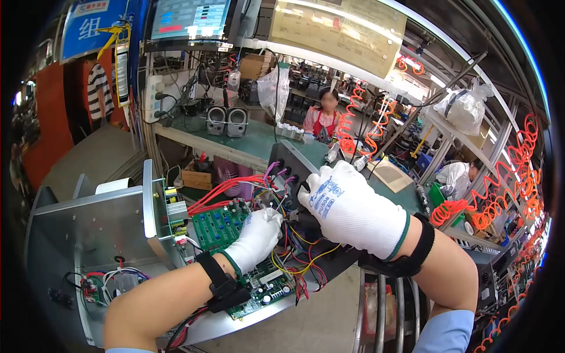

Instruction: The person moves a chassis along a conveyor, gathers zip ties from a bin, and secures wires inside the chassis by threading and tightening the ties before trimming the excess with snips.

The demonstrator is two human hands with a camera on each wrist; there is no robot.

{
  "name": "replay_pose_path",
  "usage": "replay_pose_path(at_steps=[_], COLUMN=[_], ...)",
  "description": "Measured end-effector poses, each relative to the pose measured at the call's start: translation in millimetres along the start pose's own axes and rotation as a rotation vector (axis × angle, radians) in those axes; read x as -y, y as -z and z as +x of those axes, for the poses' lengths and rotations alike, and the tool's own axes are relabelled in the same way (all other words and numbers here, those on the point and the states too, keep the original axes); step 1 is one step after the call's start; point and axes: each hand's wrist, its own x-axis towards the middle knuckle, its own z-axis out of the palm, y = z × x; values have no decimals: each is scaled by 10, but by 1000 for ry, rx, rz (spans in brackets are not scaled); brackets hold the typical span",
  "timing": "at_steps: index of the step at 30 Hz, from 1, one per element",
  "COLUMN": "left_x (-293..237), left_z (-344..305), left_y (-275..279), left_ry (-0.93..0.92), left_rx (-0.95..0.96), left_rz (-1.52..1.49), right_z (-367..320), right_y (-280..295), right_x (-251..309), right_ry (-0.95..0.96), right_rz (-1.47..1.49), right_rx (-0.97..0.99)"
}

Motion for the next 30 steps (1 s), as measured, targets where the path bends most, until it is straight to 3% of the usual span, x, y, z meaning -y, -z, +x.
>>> replay_pose_path(at_steps=[6,18,27,29,30], left_x=[52,4,60,12,2], left_z=[29,26,78,82,95], left_y=[-6,-35,29,119,178], left_ry=[-18,-22,-62,-22,18], left_rx=[6,-14,7,-4,-19], left_rz=[-32,-41,26,46,59], right_z=[20,-74,-71,-76,-103], right_y=[-37,-87,54,131,131], right_x=[2,-45,-54,-57,-66], right_ry=[29,79,77,38,37], right_rz=[-88,100,279,307,304], right_rx=[12,-297,-108,84,78])
